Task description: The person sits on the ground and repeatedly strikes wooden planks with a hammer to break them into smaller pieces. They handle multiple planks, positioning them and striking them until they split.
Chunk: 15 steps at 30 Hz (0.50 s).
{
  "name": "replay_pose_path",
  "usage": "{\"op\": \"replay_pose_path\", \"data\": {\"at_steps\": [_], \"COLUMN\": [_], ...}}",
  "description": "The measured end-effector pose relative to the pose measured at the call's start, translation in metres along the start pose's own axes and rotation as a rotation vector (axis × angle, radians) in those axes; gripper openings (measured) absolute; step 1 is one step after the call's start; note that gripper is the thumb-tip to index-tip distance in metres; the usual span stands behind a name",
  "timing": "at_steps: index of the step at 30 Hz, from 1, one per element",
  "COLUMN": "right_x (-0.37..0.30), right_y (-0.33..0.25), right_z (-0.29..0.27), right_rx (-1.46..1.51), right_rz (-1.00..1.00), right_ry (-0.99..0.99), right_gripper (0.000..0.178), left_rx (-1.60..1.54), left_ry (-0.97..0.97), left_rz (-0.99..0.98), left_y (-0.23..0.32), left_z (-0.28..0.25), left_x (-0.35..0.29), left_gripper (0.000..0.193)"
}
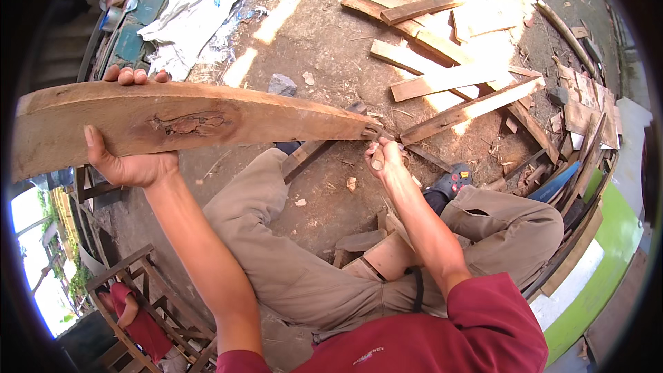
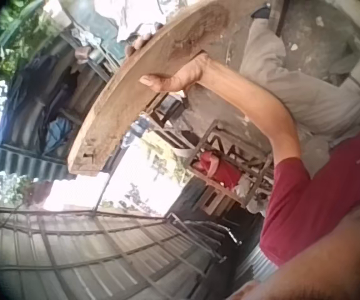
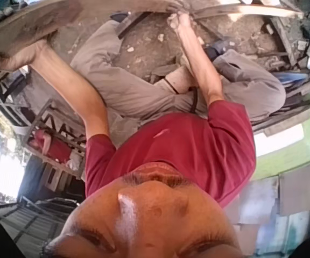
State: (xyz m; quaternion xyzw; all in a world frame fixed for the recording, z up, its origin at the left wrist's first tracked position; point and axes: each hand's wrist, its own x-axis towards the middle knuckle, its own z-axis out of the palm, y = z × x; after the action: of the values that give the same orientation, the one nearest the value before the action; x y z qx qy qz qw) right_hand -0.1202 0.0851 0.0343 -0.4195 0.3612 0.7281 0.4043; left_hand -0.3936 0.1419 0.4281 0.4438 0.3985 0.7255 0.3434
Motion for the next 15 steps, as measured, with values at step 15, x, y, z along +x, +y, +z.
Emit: {"op": "replay_pose_path", "data": {"at_steps": [15], "right_x": [-0.009], "right_y": [0.022], "right_z": [0.035], "right_rx": [0.057], "right_rz": [-0.169], "right_ry": [0.073], "right_gripper": [0.006], "left_rx": [-0.17], "left_ry": [-0.085], "left_rz": [-0.053], "left_y": [0.008], "left_z": [-0.021], "left_x": [0.018], "left_gripper": [0.08]}}
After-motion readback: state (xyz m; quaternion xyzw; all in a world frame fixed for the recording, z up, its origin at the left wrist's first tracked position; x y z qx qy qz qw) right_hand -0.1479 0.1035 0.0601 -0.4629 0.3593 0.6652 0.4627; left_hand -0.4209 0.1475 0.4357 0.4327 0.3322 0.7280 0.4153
